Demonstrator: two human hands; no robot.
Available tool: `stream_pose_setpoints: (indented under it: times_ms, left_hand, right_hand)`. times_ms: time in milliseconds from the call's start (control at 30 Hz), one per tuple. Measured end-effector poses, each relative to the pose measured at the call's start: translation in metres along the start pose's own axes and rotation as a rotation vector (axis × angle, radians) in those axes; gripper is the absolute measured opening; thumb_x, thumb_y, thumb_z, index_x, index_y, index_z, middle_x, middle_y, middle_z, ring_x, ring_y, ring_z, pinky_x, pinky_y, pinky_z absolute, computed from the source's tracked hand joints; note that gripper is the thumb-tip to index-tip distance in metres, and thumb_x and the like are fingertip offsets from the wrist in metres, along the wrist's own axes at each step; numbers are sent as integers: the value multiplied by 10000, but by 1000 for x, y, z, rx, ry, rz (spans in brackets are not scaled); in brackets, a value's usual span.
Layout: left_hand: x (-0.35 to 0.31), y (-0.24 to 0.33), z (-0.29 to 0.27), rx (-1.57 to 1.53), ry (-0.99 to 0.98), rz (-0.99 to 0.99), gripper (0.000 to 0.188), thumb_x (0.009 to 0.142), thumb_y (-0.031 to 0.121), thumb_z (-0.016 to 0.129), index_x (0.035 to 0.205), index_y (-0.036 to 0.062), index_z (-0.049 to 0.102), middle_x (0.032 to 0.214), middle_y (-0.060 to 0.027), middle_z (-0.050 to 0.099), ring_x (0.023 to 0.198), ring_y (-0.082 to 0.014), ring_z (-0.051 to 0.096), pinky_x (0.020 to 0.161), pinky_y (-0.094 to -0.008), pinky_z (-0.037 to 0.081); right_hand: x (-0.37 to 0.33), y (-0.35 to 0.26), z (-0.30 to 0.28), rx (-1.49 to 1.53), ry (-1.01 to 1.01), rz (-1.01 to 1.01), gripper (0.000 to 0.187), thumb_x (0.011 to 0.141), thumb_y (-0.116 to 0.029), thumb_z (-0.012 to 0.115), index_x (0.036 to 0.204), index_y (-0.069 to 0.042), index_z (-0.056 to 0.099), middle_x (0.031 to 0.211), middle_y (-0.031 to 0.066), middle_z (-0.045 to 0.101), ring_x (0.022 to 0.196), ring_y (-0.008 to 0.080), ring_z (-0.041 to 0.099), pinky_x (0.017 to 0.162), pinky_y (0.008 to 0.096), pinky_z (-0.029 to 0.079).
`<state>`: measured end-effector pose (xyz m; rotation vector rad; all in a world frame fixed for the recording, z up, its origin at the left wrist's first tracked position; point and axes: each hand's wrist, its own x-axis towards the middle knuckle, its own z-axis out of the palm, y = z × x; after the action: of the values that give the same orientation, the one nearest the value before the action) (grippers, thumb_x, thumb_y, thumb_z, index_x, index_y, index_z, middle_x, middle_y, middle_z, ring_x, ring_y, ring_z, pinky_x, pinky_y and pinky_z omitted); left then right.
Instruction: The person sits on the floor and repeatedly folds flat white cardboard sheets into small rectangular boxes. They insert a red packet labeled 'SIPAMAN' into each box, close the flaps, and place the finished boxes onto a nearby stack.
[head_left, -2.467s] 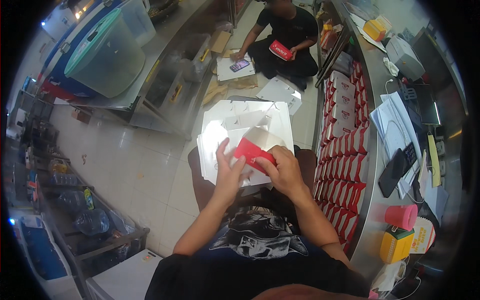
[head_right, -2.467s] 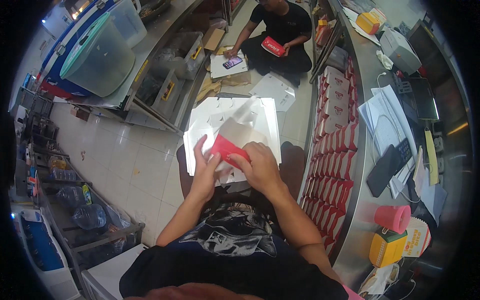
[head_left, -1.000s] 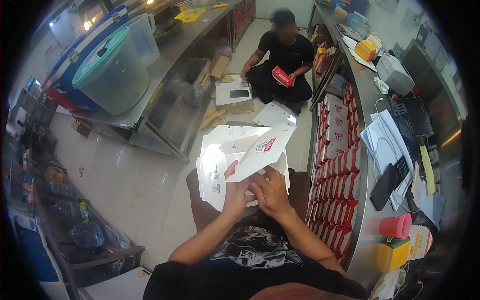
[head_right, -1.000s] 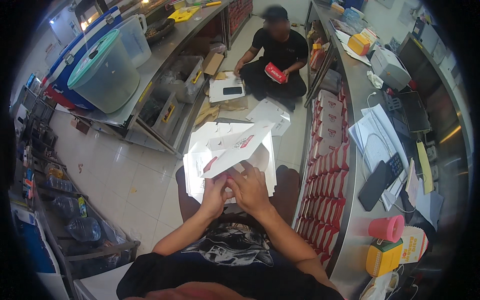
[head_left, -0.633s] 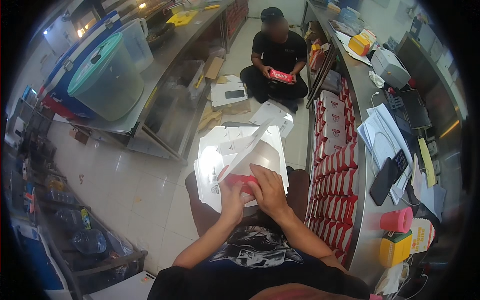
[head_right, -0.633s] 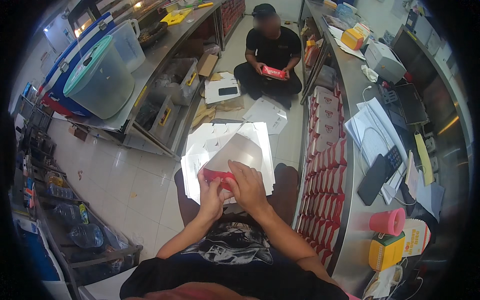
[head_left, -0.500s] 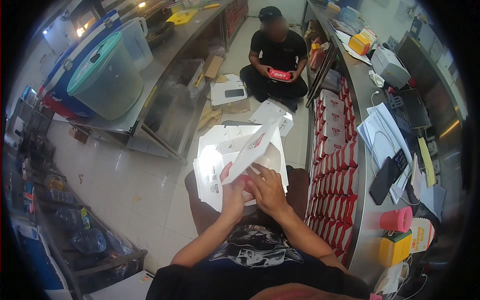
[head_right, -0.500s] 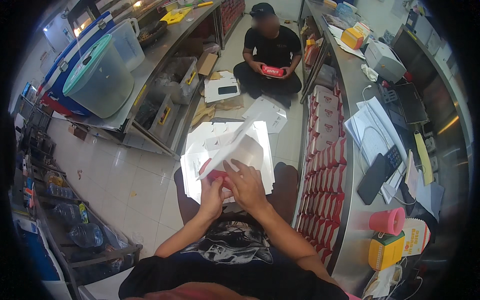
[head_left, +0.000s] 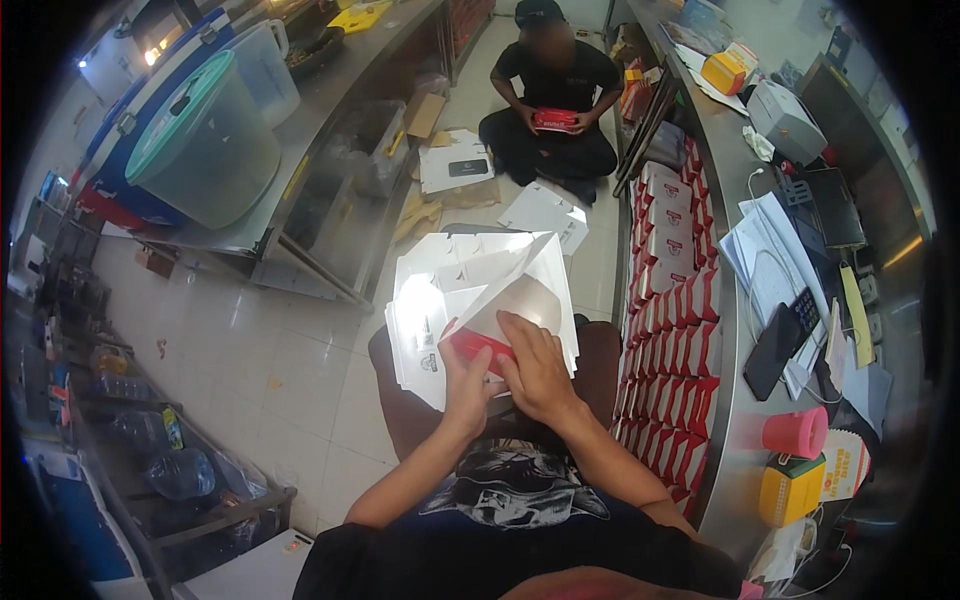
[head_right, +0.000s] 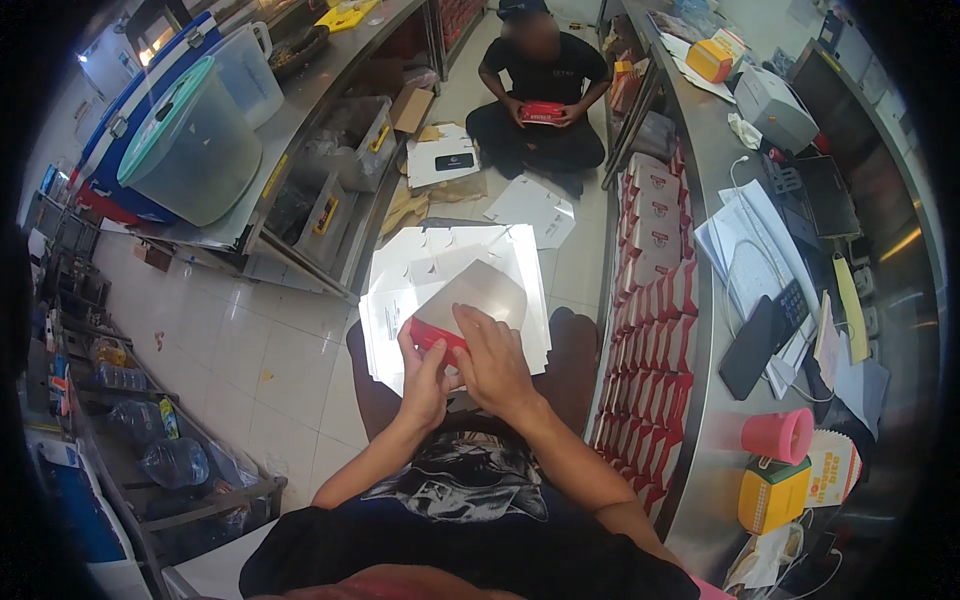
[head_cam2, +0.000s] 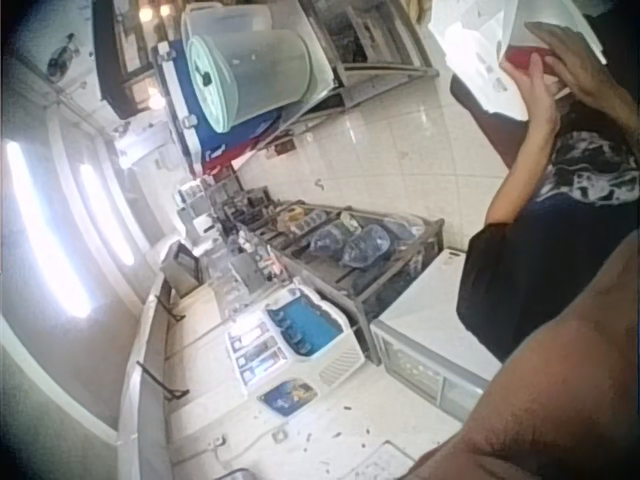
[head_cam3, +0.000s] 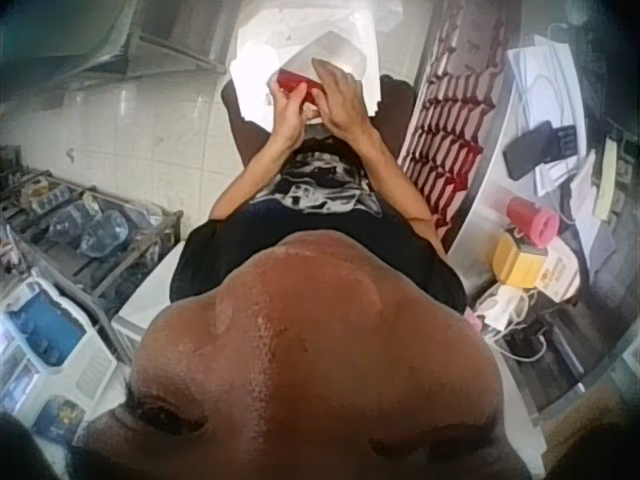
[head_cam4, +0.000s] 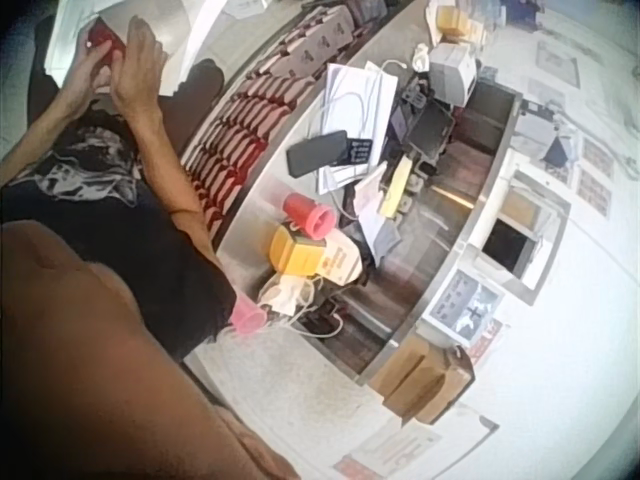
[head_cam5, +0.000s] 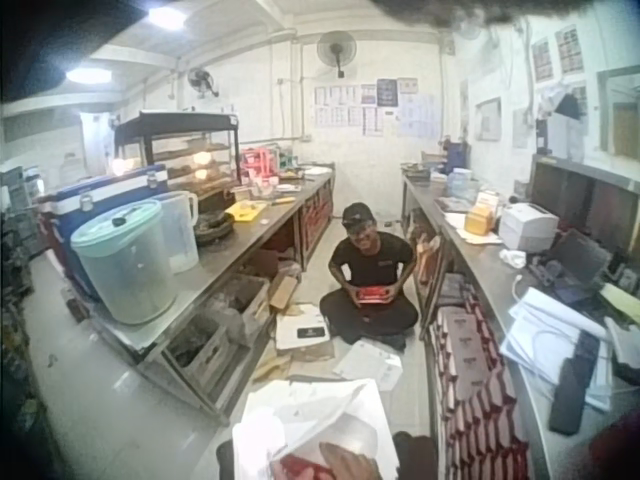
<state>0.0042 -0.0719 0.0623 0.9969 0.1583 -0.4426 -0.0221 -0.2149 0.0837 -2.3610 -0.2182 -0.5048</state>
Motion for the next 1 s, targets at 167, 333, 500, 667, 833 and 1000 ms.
stream_pose_setpoints:
  times_ms: [167, 333, 500, 667, 833, 1000]
  left_hand:
    - [11, -1, -5, 110, 8, 93, 741, 1028, 129, 611, 1599, 224, 149, 1478, -175, 410, 1317, -316, 531, 858, -466, 648]
    - [6, 8, -9, -8, -27, -86, 692, 1011, 122, 579, 1562, 181, 164, 1462, -178, 430, 1282, -329, 579, 747, -523, 667]
    - [4, 20, -29, 51, -442, -399, 769, 990, 237, 580, 1608, 196, 125, 1562, -195, 382, 1270, -394, 616, 726, -584, 661]
    - [0, 4, -40, 92, -437, -357, 801, 1021, 370, 571, 1655, 43, 206, 1543, -202, 478, 1316, -355, 607, 969, -492, 594]
    - [30, 5, -51, -286, -53, -109, 640, 1062, 521, 486, 1436, 2, 501, 1401, -221, 579, 1362, -348, 541, 1157, -449, 438]
    - [48, 5, -58, -258, 209, -66, 651, 1110, 514, 386, 1494, -10, 419, 1437, -263, 553, 1320, -383, 551, 1157, -492, 422]
  right_hand:
    - [-7, -3, -1, 127, -149, -14, 669, 895, -183, 724, 1488, 17, 489, 1426, 227, 578, 1255, 398, 567, 1054, 484, 414]
    - [-8, 26, -21, 239, 221, 259, 748, 884, -112, 752, 1539, 25, 418, 1505, 221, 520, 1378, 354, 503, 1156, 455, 387]
    - [-6, 68, -59, 764, 556, 684, 843, 934, -44, 677, 1649, -65, 231, 1573, 252, 420, 1360, 307, 516, 1146, 441, 421]
    - [-20, 71, -70, 1151, 575, 645, 657, 956, 27, 652, 1546, -25, 370, 1369, 190, 621, 1209, 265, 646, 1066, 376, 511]
    - [-24, 72, -54, 1296, 640, 687, 503, 958, 15, 686, 1419, 46, 484, 1308, 173, 664, 1149, 243, 681, 1023, 373, 543]
    - [-37, 67, -20, 1276, 720, 822, 324, 972, -26, 707, 1268, 65, 611, 1186, 139, 718, 1062, 227, 714, 972, 354, 565]
